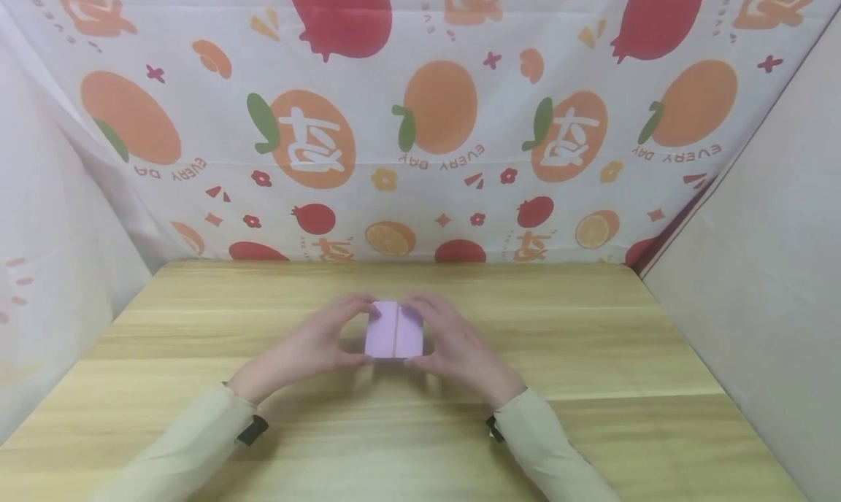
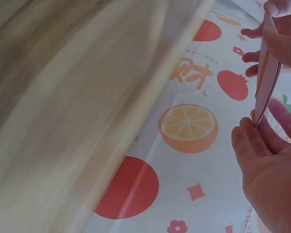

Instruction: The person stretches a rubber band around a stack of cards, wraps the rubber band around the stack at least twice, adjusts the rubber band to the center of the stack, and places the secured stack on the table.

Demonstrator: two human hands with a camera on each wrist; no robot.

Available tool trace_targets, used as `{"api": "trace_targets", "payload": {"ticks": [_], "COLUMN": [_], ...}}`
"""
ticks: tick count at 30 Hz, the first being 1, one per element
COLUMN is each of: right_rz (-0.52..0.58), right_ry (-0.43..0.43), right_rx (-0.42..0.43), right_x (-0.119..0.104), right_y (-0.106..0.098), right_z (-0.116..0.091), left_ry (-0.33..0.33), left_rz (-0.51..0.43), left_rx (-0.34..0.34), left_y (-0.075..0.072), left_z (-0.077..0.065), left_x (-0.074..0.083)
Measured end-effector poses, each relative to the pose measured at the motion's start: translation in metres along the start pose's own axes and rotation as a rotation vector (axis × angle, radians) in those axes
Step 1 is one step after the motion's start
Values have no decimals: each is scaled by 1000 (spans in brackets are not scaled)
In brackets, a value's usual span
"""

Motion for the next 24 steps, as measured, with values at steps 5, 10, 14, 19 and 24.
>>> {"api": "trace_targets", "payload": {"ticks": [5,10,14,19,24], "right_rz": [8,-15,-22,-21,-15], "right_ry": [5,-21,-43,-57,-78], "right_rx": [-25,-84,-140,-199,-216], "right_x": [3,6,11,15,16], "right_y": [3,9,17,23,22], "right_z": [-2,-4,-7,-11,-10], "left_ry": [58,106,90,52,35], "left_rz": [77,130,133,122,138], "left_rx": [22,20,-24,-63,-61], "left_y": [0,1,10,20,22], "left_z": [-2,-6,-6,-5,0], "left_x": [4,9,7,2,-1]}}
Point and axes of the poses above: each hand's wrist, its own z-axis towards the middle knuckle, its own y-axis out of the palm, x = y × z, the point moved 10 cm from there along z, towards the middle knuckle, and after that the axes turned 9 degrees about -y, right-handed, at the moved point
